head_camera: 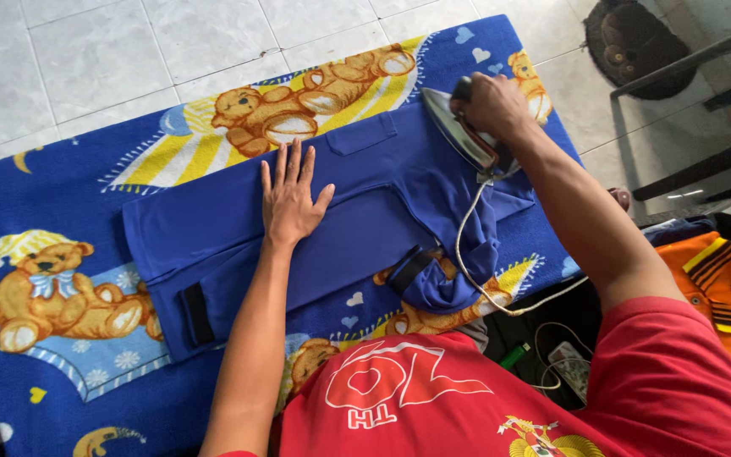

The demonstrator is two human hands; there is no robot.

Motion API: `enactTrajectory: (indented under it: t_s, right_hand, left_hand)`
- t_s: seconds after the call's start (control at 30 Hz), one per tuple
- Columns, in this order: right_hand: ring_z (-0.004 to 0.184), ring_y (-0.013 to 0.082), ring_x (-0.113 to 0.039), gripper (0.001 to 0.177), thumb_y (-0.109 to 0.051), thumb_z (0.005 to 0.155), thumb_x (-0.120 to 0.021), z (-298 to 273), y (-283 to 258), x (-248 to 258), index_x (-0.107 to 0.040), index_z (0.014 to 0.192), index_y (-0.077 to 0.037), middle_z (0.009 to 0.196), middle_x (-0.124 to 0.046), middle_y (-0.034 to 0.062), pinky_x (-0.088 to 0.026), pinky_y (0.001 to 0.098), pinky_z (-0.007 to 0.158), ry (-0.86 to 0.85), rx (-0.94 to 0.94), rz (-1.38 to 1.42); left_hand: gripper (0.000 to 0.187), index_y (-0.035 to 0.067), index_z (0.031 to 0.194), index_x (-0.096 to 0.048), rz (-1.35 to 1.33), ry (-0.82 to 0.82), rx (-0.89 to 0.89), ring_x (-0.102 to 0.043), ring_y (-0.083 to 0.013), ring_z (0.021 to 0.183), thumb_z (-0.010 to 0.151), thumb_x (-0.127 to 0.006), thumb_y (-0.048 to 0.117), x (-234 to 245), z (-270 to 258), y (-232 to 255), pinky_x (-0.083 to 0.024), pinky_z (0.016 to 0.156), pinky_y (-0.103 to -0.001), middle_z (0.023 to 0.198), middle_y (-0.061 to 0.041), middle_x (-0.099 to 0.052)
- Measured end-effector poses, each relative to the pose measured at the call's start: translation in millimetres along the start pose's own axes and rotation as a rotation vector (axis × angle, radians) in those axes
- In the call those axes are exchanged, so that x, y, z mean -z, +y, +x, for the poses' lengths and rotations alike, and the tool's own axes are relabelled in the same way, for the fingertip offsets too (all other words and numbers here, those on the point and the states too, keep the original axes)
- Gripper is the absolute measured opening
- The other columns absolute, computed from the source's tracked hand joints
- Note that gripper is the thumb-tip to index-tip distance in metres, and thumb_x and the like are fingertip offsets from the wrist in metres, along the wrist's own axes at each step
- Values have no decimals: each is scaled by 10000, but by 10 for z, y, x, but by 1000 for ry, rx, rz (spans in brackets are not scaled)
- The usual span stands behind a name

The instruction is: The person irons a blue shirt on a table, smoothing the fabric and running an iron over the sleeves and torso.

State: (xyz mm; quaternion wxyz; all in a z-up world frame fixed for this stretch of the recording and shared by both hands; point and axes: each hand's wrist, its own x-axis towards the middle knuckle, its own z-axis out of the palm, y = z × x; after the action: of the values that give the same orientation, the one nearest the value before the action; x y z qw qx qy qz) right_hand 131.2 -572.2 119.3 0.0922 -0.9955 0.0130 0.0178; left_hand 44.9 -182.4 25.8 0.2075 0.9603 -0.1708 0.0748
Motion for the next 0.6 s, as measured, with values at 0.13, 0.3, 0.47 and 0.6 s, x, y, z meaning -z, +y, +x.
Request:
enactTrajectory:
  t_s: [0.13, 0.3, 0.47, 0.6]
  right_hand:
    - [855, 466, -712, 554, -465, 941, -783, -103, 236, -166, -644, 1044, 62, 908, -708, 314, -549, 552, 742, 131, -112, -29]
    - [901, 472, -705, 589, -427, 912, -804, -34, 252, -196, -584, 1133, 72, 950, -714, 305, -537, 549, 773, 183, -275, 1]
    - [994, 457, -695, 606, -408, 925, -773, 31, 205, -168, -546, 1189, 88, 1054, -696, 313, -535, 522, 834, 102, -357, 59]
    - [1051, 480, -662, 612, -406, 958, -757, -79, 209, -216, -527, 1206, 104, 1083, -679, 331, -508, 527, 891, 106, -370, 24]
  left_hand:
    - [811, 135, 1621, -330, -10, -15, 21, -124, -291, 1586, 953, -559, 533, 18, 16, 13, -55, 1259, -572, 1721, -80, -173]
    - [814, 146, 1630, -318, -9, -21, 27, -112, -282, 1589, 955, -550, 538, 31, 17, 20, -44, 1262, -564, 1724, -72, -164]
    - [801, 157, 1623, -320, -19, -26, 33, -114, -276, 1590, 960, -541, 547, 30, 11, 16, -41, 1269, -555, 1724, -66, -168]
    - [806, 151, 1626, -316, -8, -27, 33, -115, -281, 1586, 960, -541, 545, 19, 15, 20, -42, 1266, -556, 1720, -75, -169]
